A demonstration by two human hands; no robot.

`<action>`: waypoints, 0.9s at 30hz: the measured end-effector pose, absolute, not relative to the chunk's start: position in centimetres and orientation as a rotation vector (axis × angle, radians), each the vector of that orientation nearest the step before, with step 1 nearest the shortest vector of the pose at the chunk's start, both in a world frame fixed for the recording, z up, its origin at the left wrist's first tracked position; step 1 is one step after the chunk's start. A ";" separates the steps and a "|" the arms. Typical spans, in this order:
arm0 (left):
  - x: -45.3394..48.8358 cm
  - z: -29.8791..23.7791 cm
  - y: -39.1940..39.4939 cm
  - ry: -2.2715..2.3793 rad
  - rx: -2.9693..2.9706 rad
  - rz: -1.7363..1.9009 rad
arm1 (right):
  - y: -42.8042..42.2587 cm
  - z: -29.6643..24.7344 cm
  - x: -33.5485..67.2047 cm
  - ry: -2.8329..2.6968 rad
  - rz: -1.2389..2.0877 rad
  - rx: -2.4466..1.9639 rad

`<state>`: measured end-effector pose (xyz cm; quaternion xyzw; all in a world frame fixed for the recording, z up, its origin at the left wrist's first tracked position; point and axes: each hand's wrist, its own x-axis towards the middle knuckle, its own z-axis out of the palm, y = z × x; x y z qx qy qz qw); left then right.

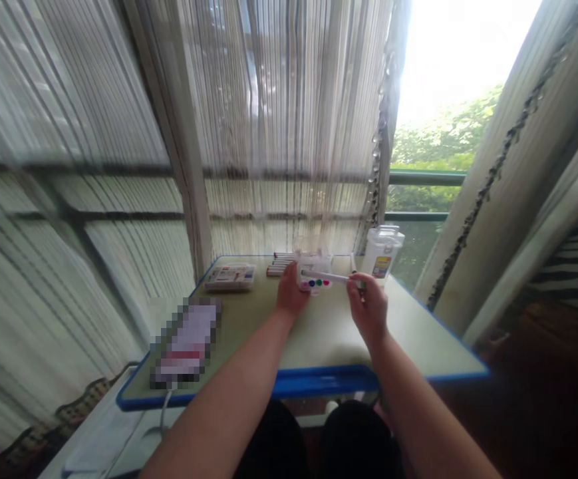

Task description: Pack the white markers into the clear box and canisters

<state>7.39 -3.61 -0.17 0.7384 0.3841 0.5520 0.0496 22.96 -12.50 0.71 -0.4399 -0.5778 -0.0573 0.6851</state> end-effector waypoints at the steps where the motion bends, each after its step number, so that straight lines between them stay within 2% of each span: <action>1: 7.4 -0.2 -3.5 1.173 2.251 1.682 | -12.3 0.6 22.8 -1.352 -0.179 -0.990; 11: 7.3 0.0 -4.4 1.167 2.355 1.630 | -10.7 -0.3 22.1 -1.535 -0.409 -1.006; 27: 7.5 -0.4 -3.6 1.171 2.357 1.609 | -10.4 -1.0 22.2 -1.567 -0.339 -1.027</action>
